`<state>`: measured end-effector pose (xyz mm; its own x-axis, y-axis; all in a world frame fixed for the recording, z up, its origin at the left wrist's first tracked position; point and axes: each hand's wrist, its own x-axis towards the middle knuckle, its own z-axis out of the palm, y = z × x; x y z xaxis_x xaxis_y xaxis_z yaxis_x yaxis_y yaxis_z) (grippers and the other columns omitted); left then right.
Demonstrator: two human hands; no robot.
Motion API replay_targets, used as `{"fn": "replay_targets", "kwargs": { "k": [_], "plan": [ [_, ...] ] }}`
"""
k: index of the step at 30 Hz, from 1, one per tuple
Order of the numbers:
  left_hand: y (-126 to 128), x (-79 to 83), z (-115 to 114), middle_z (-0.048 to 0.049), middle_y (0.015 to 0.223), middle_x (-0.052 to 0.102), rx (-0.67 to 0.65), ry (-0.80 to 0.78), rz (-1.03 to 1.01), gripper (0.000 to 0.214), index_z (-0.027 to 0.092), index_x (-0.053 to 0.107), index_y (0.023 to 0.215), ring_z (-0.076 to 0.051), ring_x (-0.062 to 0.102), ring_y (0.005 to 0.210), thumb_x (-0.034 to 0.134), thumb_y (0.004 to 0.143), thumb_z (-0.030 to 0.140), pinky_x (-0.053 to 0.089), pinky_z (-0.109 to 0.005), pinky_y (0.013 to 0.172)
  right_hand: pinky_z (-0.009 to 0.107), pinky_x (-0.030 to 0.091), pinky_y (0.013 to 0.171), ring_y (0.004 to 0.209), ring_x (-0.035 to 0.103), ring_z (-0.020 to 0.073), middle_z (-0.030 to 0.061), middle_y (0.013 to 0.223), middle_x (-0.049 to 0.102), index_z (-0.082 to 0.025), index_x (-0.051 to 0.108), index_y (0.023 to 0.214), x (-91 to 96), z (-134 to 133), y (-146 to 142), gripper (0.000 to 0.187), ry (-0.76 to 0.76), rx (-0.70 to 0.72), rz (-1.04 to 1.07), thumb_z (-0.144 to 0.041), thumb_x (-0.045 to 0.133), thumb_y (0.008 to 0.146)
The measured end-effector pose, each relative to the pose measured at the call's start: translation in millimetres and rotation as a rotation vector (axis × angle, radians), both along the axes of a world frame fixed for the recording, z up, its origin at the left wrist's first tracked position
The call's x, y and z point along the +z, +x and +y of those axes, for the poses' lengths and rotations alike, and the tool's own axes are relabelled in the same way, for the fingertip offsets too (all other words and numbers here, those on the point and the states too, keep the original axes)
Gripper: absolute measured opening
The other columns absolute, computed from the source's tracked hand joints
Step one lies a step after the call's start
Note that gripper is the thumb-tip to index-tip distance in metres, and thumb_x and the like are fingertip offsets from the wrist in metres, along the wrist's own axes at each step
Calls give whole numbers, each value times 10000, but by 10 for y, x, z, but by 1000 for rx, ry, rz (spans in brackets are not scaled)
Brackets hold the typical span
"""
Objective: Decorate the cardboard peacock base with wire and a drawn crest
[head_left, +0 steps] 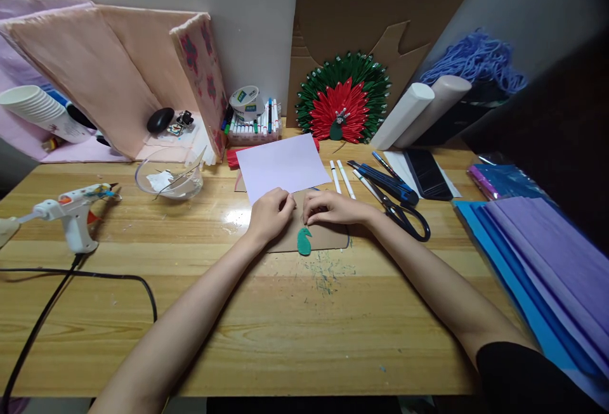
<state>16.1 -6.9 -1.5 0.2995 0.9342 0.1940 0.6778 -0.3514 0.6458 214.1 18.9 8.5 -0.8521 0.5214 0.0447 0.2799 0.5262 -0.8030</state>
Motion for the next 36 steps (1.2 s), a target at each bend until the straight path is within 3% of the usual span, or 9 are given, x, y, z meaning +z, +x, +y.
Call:
{"fn": "replay_targets", "kwargs": {
  "k": [9, 22, 36],
  "plan": [
    [-7, -6, -5, -17, 768, 614, -2, 0, -9, 291, 189, 593, 731, -146, 559, 756, 370, 896, 276, 397, -261, 702, 321, 459, 807, 865, 583, 146, 38, 888, 635, -169, 658, 876, 35, 3, 32, 105, -74, -46, 0, -238, 594, 829],
    [-2, -9, -1, -21, 771, 615, -6, 1, -2, 298, 187, 593, 727, -145, 558, 750, 366, 898, 280, 399, -258, 695, 295, 437, 782, 857, 545, 139, 30, 857, 585, -165, 640, 829, 28, -7, 1, 100, 17, 7, -47, -216, 558, 857],
    [-5, 2, -10, -23, 778, 615, -12, -1, 17, 301, 190, 590, 729, -146, 557, 755, 361, 901, 283, 397, -263, 696, 291, 428, 773, 840, 531, 139, 32, 859, 556, -173, 652, 844, 13, 4, -8, 118, 8, 22, -38, -214, 544, 867]
  ]
}}
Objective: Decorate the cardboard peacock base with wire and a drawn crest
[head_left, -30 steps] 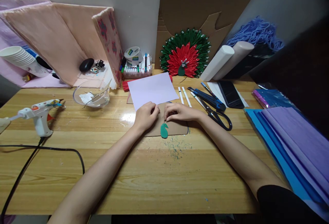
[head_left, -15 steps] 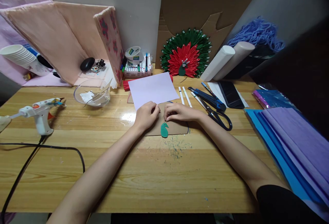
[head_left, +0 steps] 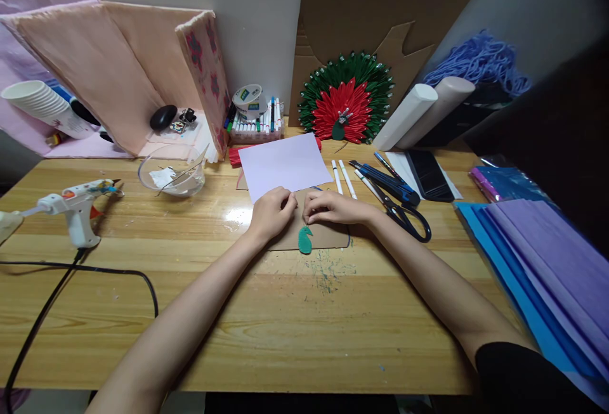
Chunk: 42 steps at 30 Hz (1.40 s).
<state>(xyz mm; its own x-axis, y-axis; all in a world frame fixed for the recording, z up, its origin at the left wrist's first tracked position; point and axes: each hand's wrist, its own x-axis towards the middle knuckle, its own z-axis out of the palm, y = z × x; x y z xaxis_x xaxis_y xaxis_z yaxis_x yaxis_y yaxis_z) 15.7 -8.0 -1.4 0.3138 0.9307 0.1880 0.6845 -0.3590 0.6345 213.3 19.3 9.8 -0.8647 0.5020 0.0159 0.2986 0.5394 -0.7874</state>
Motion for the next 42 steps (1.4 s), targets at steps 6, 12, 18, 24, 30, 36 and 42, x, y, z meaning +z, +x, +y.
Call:
{"fn": "replay_targets", "kwargs": {
  "k": [6, 12, 18, 24, 30, 36, 42],
  "plan": [
    [-4, -5, 2, -23, 773, 616, -6, -6, -15, 298, 186, 592, 724, -145, 558, 753, 370, 897, 285, 402, -260, 699, 302, 426, 785, 852, 530, 145, 36, 868, 558, -171, 653, 844, 2, -7, 8, 128, 1, -11, 0, -223, 538, 871],
    [-4, 1, 7, -23, 779, 621, -26, -29, -28, 312, 185, 603, 735, -146, 561, 758, 364, 900, 300, 410, -261, 709, 292, 425, 773, 840, 528, 140, 31, 866, 548, -180, 658, 850, -6, -6, 5, 117, 8, -10, -10, -223, 550, 864],
    [-27, -14, 35, -25, 787, 626, -62, -54, -86, 284, 184, 617, 745, -149, 562, 770, 395, 883, 295, 420, -273, 727, 309, 438, 808, 874, 554, 144, 31, 880, 591, -173, 656, 845, 10, 7, 28, 99, -46, -22, 18, -205, 563, 851],
    [-151, 9, 126, -17, 878, 627, -378, -212, -127, 148, 223, 661, 889, -155, 569, 829, 577, 784, 285, 436, -285, 758, 308, 441, 811, 865, 566, 137, 26, 905, 619, -189, 666, 892, -24, 36, 68, 97, -74, -34, 9, -216, 595, 830],
    [-199, 15, 138, -18, 836, 580, -460, -115, -65, 133, 237, 682, 857, -150, 542, 818, 608, 789, 325, 418, -271, 738, 293, 441, 776, 843, 561, 135, 26, 873, 598, -182, 664, 848, -12, 18, 55, 78, -29, -24, -6, -205, 591, 833],
    [-147, 10, 104, -41, 888, 563, -457, -50, 88, 175, 224, 658, 853, -168, 520, 861, 535, 842, 348, 400, -281, 747, 292, 427, 764, 821, 538, 139, 36, 870, 571, -169, 636, 844, 32, -13, 28, 102, 67, 12, -65, -183, 537, 860],
    [-251, 100, 38, -50, 898, 556, -332, -9, 108, 144, 205, 608, 836, -179, 516, 857, 501, 856, 299, 408, -291, 735, 302, 430, 763, 823, 541, 153, 42, 859, 594, -153, 616, 860, 0, 14, 47, 128, 18, -98, -52, -234, 517, 875]
  ]
}}
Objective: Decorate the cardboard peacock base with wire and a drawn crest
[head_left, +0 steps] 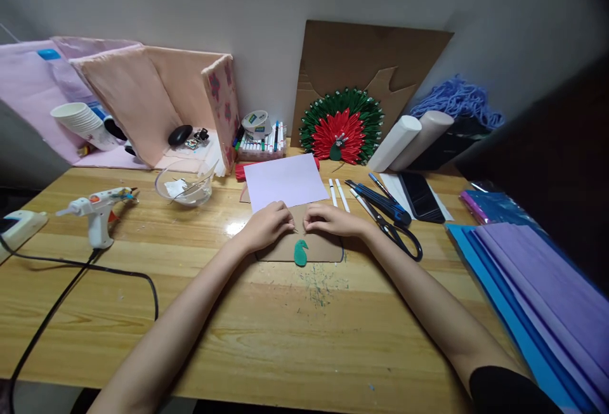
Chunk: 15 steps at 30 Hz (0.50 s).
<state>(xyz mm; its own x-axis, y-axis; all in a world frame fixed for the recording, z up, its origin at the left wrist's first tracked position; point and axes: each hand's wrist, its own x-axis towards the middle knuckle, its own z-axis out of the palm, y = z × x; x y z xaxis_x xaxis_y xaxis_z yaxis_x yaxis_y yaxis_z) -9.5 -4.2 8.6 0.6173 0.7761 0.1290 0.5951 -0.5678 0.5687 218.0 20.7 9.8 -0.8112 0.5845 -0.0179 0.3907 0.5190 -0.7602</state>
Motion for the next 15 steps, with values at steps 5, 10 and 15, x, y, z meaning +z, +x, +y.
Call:
{"fn": "replay_targets", "kwargs": {
  "k": [5, 10, 15],
  "plan": [
    [-513, 128, -114, -52, 897, 555, 299, 22, 5, 161, 194, 576, 797, -188, 520, 852, 466, 857, 295, 408, -305, 733, 301, 427, 766, 826, 554, 157, 47, 875, 596, -148, 603, 845, -1, 23, 17, 153, -61, -87, 21, -269, 514, 870],
    [-856, 70, -254, -49, 849, 559, 449, 8, 26, 190, 186, 581, 768, -190, 527, 830, 472, 842, 323, 412, -308, 723, 316, 415, 762, 816, 551, 171, 52, 866, 600, -160, 598, 826, -15, -2, -11, 170, -65, -109, -2, -302, 512, 863],
    [-856, -17, -316, -59, 882, 585, 474, 1, -19, 214, 190, 639, 844, -189, 548, 858, 451, 846, 292, 425, -316, 761, 294, 393, 699, 741, 514, 160, 24, 780, 560, -167, 559, 779, -1, -139, -165, 199, -154, -330, 170, -361, 553, 821]
  ]
}}
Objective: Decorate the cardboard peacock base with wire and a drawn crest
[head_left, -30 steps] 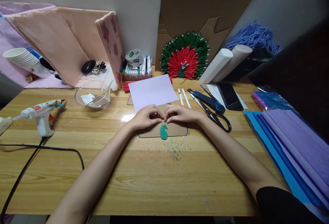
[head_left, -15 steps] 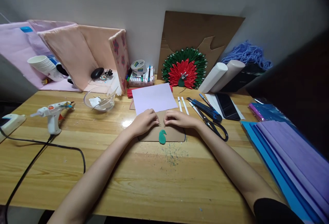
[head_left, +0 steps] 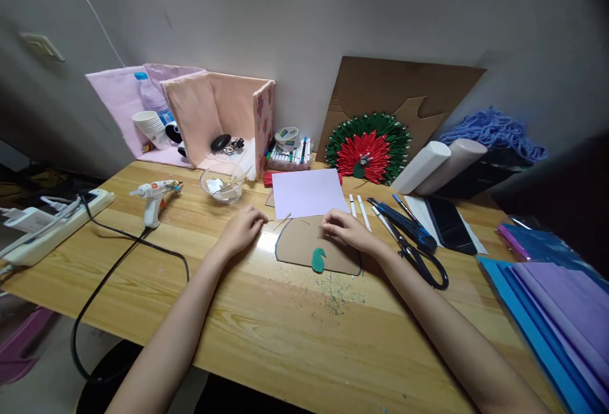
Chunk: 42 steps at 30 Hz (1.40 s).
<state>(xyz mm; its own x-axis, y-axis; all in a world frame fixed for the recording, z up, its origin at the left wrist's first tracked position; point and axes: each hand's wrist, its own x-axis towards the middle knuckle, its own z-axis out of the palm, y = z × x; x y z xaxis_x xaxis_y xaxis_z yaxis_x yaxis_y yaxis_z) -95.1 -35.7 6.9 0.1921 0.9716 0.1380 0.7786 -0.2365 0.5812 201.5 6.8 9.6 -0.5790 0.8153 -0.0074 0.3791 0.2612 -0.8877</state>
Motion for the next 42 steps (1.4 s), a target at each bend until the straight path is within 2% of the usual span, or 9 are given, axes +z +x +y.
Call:
{"fn": "replay_targets", "kwargs": {
  "k": [5, 10, 15, 20, 27, 31, 34, 37, 42],
  "plan": [
    [27, 20, -62, -27, 810, 591, 108, 72, -32, 163, 194, 617, 781, -161, 546, 762, 530, 803, 330, 409, -275, 667, 239, 325, 591, 606, 407, 103, -41, 647, 439, -172, 563, 767, 116, -231, -252, 243, -303, -117, 376, -408, 621, 767],
    [31, -13, -77, -4, 736, 608, 186, 28, -63, 142, 188, 599, 722, -142, 537, 680, 592, 752, 326, 386, -255, 611, 228, 319, 609, 630, 401, 90, -31, 683, 458, -167, 603, 758, 212, -363, -373, 234, -468, -206, 572, -379, 693, 715],
    [79, -35, -86, -22, 794, 623, 200, 59, -93, 154, 184, 615, 788, -155, 560, 727, 527, 808, 309, 410, -269, 656, 218, 335, 598, 603, 409, 80, -38, 668, 466, -171, 615, 743, 99, -329, -363, 253, -544, -283, 634, -376, 742, 666],
    [211, -16, -131, -50, 888, 613, 118, 159, -117, 225, 193, 645, 875, -177, 559, 877, 447, 873, 300, 432, -292, 767, 231, 403, 699, 670, 499, 97, -33, 695, 531, -178, 629, 751, -29, -269, -325, 277, -561, -337, 644, -386, 768, 631],
    [307, 83, -169, -49, 980, 624, 88, 202, -284, 213, 216, 651, 953, -166, 562, 914, 505, 856, 338, 440, -254, 724, 184, 432, 680, 649, 529, 65, -32, 677, 572, -163, 640, 726, 23, -303, -362, 265, -697, -314, 748, -347, 794, 613],
    [461, 197, -253, -42, 938, 647, 50, 137, -475, 211, 212, 674, 951, -131, 573, 797, 544, 839, 334, 414, -226, 646, 153, 438, 633, 627, 536, 45, -31, 680, 576, -148, 645, 714, 91, -409, -480, 253, -859, -266, 795, -304, 809, 600],
    [646, 241, -339, -44, 907, 664, 23, 51, -627, 202, 198, 693, 907, -127, 579, 770, 607, 793, 341, 410, -223, 635, 145, 448, 634, 631, 539, 43, -22, 700, 588, -141, 665, 753, 92, -507, -594, 228, -873, -217, 834, -303, 784, 645],
    [778, 237, -399, -53, 888, 681, 73, -24, -738, 196, 184, 707, 871, -134, 588, 751, 644, 757, 331, 414, -224, 617, 152, 464, 694, 682, 553, 51, -2, 771, 621, -142, 685, 832, 59, -585, -692, 216, -836, -200, 871, -297, 748, 696],
    [821, 192, -411, -62, 806, 688, 183, -40, -826, 153, 165, 722, 776, -149, 595, 736, 675, 716, 298, 421, -228, 606, 147, 486, 708, 677, 565, 54, 6, 782, 630, -134, 696, 867, 26, -656, -773, 267, -919, -233, 899, -278, 775, 656]
  ]
}}
